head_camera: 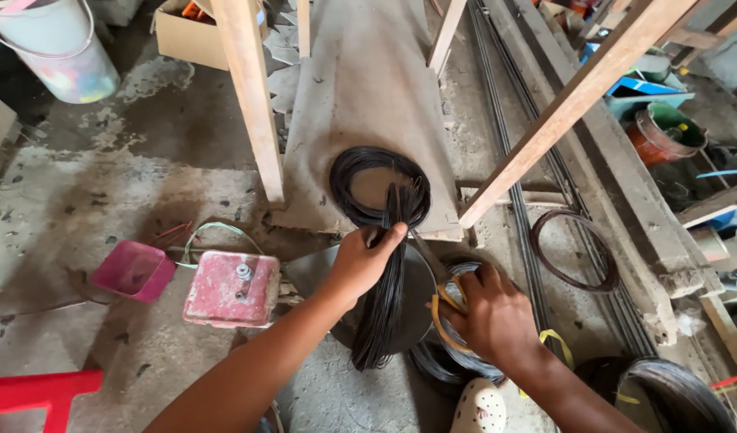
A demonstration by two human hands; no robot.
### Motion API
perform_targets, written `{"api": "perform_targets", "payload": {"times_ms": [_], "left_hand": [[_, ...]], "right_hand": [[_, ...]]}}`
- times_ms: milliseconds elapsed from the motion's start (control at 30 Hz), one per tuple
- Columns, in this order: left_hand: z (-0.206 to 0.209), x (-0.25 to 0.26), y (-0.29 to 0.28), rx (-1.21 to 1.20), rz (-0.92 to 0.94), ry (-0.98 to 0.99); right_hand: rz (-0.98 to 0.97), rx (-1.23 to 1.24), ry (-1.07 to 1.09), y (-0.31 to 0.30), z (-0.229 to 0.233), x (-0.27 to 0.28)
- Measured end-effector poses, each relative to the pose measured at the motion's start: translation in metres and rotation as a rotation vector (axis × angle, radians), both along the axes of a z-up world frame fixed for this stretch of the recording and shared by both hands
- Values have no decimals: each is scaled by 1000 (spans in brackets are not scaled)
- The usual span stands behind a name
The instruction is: The person handles a coil of black wire, untwists it, and then uses a pair of scissors to cut the wire into smaller pieces. The cut pieces are placed into a metal funnel.
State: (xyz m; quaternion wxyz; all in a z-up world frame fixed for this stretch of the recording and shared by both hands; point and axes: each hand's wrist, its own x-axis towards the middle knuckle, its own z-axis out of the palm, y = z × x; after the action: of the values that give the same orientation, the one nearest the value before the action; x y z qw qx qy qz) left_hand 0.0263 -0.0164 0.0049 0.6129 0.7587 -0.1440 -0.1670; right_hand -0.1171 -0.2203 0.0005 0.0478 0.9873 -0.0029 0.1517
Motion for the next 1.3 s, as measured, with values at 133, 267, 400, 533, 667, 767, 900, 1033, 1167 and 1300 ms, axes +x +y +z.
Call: {"api": "perform_targets", "payload": {"times_ms": [133,267,400,533,667,767,900,1033,1167,1300], "left_hand": [[-13,8,-8,3,32,-44],[-8,6,-6,0,11,-64],[-4,5,-3,34,20,28],[-9,8,-5,19,13,-10],[-7,7,-5,43,19,32],[-10,8,-5,19,14,7],[-9,5,-4,56,41,-9],[-6,4,-5,37,35,-2],[-6,6,-5,24,44,-25],[-13,7,-6,31,37,-37]], "right_hand": [[-158,412,191,17,10,4],[-146,692,282,10,4,7],[-74,1499,465,9,0,5],[115,2211,661,20,11,5],[54,2357,777,10,-7,6],[54,2342,813,-3,-20,8],[58,1087,404,-3,-7,6],[-135,324,136,1,5,7],[11,-94,-200,-1,15,8],[22,-288,-287,-2,22,7]]}}
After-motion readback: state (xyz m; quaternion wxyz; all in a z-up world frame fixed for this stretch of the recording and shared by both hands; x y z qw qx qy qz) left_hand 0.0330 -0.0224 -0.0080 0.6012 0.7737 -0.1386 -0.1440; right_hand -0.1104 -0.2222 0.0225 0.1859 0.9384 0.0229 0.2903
